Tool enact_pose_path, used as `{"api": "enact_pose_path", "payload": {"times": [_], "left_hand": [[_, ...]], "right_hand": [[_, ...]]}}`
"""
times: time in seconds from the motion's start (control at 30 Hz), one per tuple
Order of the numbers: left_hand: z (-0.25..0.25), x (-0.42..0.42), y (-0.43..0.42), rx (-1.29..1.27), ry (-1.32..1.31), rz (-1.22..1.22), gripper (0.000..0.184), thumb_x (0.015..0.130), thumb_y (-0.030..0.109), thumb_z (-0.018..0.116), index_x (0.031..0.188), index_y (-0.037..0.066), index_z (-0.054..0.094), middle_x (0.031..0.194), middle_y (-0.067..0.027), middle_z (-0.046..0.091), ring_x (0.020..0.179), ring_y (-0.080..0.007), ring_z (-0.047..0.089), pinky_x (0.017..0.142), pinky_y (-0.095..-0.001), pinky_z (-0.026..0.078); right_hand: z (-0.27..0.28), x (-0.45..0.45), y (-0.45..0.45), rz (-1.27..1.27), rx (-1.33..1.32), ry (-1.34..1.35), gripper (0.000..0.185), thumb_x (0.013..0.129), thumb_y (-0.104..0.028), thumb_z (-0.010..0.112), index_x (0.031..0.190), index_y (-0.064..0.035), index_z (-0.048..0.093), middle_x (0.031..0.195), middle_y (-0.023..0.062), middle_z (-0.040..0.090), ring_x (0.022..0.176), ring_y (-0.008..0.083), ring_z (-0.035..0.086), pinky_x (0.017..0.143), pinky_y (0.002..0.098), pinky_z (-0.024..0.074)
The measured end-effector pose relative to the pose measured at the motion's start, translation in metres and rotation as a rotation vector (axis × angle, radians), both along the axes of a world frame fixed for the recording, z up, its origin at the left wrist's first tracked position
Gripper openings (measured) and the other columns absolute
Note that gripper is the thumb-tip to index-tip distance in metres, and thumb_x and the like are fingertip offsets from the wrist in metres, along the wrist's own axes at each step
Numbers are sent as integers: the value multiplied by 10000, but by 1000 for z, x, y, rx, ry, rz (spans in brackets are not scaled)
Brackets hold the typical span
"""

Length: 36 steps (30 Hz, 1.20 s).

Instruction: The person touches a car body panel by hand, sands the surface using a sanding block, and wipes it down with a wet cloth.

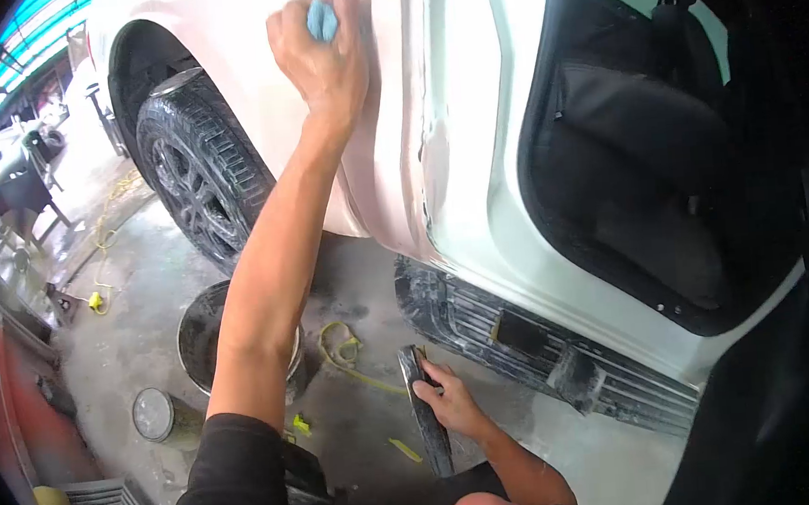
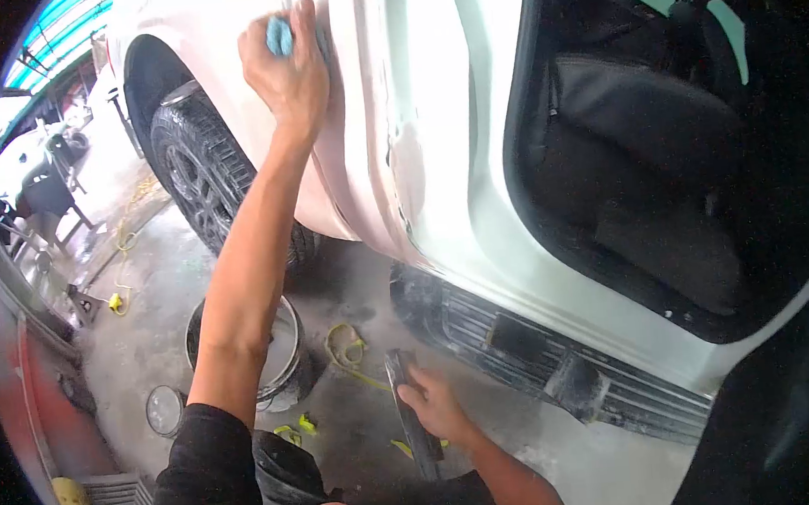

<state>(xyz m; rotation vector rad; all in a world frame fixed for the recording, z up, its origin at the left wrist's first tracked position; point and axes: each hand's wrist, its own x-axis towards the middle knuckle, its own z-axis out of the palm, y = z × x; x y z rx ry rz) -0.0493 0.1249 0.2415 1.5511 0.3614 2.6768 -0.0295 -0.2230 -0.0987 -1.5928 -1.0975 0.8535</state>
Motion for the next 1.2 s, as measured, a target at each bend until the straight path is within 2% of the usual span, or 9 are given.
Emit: {"api": "enact_pose_path", "payload": {"times": [0.13,0.3,0.43,0.57,0.63,0.73,0.8,0.93,1.2], "left_hand": [[-9,-2,-16,149,137,41,224,888,173,867,895,40,687,887,-162,635,825,-363,617,739,-458,498],[-109,-28,-37,310,517,-21,276,807,17,846,850,50,575,802,-159,544,739,-388,531,656,-490,421],[-199,-69,-5,82,738,-100,252,879,72,849,926,32,605,889,-173,585,849,-408,584,764,-505,478],[-335,-168,23,-552,1193,-71,452,955,403,824,940,-16,655,942,-225,649,904,-446,642,829,-521,521],[-425,-236,45,-717,1456,-218,618,911,554,822,1064,-38,728,1060,-294,739,1007,-490,714,891,-548,561],[-444,-300,9,-1173,2171,-148,488,989,449,724,1167,-3,771,1156,-287,766,1090,-480,744,966,-551,572],[-649,-389,87,218,2789,-3,333,1032,276,652,1200,14,772,1197,-249,774,1085,-432,755,945,-532,576],[-605,-408,46,-846,2373,-579,264,1032,142,587,1183,32,774,1206,-198,777,1078,-364,750,931,-486,576],[-592,-416,40,-863,2060,-1171,326,1036,308,629,1173,29,726,1166,-162,735,1060,-313,695,1012,-497,522]], "right_hand": [[-19,11,0,4,-18,34,606,1074,-290,717,1540,61,553,1467,235,630,1360,312,611,1125,408,492],[-51,25,17,-3,-38,-10,665,1069,-360,720,1532,87,552,1502,294,596,1424,378,574,1165,426,467],[-34,22,25,-11,-86,269,696,1069,-339,711,1575,92,504,1542,272,588,1396,326,592,1138,407,477],[-66,32,23,-230,-49,475,649,1057,-299,709,1574,56,541,1407,194,683,1191,232,682,1026,358,531],[-20,25,13,-214,-46,681,522,1060,-359,651,1419,21,663,1209,135,734,1038,205,715,891,350,562],[-31,34,7,-203,-240,760,468,1076,-407,565,1268,-5,710,1018,94,736,825,196,719,723,379,569],[-39,30,10,-207,-249,731,467,1083,-405,559,1299,-16,700,1024,94,728,795,198,714,706,379,569],[-23,13,16,-108,-223,666,500,1112,-432,506,1371,-22,625,993,119,724,749,213,735,644,367,591],[-32,12,36,-3,-79,639,489,1115,-418,566,1455,-70,611,943,84,682,727,193,714,608,366,596]]}}
